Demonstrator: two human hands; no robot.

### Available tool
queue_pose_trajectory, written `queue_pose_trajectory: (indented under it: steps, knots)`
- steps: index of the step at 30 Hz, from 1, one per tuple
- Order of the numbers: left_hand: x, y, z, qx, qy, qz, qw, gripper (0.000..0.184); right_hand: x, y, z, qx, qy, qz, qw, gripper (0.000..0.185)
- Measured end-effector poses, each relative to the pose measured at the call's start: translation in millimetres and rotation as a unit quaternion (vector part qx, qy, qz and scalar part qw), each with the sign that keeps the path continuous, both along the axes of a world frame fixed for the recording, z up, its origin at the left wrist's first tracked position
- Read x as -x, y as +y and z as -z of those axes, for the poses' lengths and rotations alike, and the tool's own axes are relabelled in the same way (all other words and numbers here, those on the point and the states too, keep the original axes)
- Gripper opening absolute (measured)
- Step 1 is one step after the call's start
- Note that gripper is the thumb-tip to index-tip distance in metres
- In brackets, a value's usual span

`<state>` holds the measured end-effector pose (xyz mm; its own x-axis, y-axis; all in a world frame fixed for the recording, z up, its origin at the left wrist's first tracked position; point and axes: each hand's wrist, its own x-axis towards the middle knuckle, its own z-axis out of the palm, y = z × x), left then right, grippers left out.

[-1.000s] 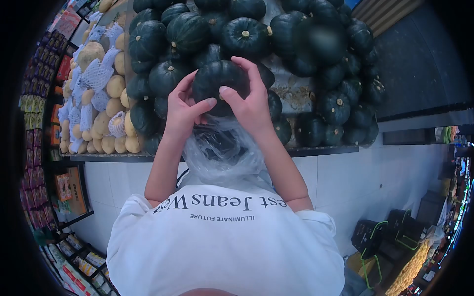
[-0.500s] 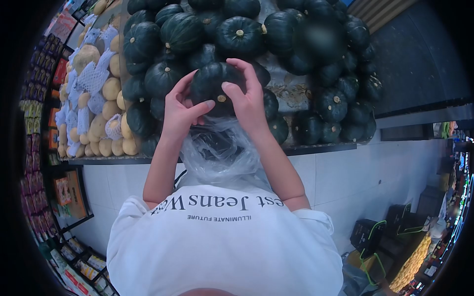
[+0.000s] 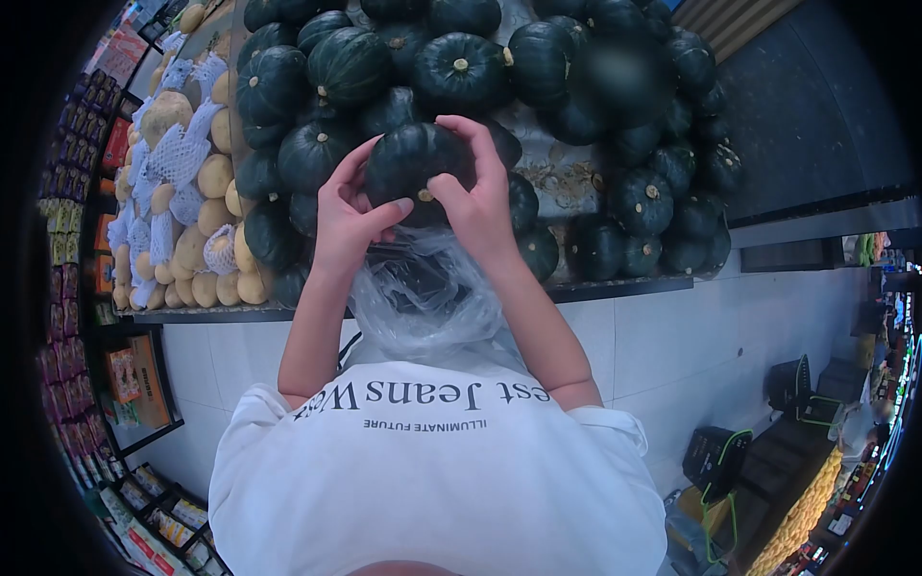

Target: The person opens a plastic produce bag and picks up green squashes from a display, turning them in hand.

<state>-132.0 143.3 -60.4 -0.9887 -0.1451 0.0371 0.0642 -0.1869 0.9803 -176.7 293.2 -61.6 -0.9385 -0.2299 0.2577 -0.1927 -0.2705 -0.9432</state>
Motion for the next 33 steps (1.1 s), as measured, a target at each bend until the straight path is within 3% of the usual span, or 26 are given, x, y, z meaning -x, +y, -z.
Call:
queue_pose_trajectory:
  steps: [4, 7, 10, 14, 17, 19, 23, 26, 28, 33]
  knots:
    - [0, 1, 1, -0.003, 0.006, 0.001, 1.0, 0.07, 0, 0, 0, -0.013, -0.003, 0.009, 1.0, 0.047]
    - [0, -2, 6, -0.003, 0.03, 0.007, 1.0, 0.071, -1, 2, 1, -0.02, 0.06, 0.001, 0.998, 0.047]
    - [1, 1, 6, -0.03, 0.061, 0.012, 0.998, 0.072, 2, 3, 7, 0.063, 0.027, -0.025, 0.997, 0.046]
    - [-1, 4, 3, -0.027, 0.073, 0.022, 0.997, 0.076, -2, 2, 0, 0.031, 0.04, -0.006, 0.999, 0.047]
    - [-4, 6, 7, 0.005, 0.107, 0.01, 0.994, 0.075, -3, 3, -1, 0.039, 0.033, -0.022, 0.998, 0.047]
    - [-4, 0, 14, 0.127, 0.14, -0.006, 0.982, 0.074, -8, 2, -2, 0.045, -0.008, -0.022, 0.999, 0.048]
    - [-1, -5, 22, 0.202, 0.196, -0.006, 0.96, 0.073, -3, 7, 11, 0.066, 0.066, -0.036, 0.995, 0.054]
    - [2, -4, 23, 0.192, 0.201, -0.009, 0.961, 0.08, 0, 12, 15, 0.019, 0.177, -0.012, 0.984, 0.057]
    - [3, 1, 24, 0.11, 0.193, 0.018, 0.975, 0.087, 4, 17, 18, -0.039, 0.27, 0.018, 0.962, 0.057]
    - [-3, 7, 11, -0.021, 0.108, 0.125, 0.986, 0.1, 10, 19, 30, 0.02, 0.283, -0.019, 0.959, 0.057]
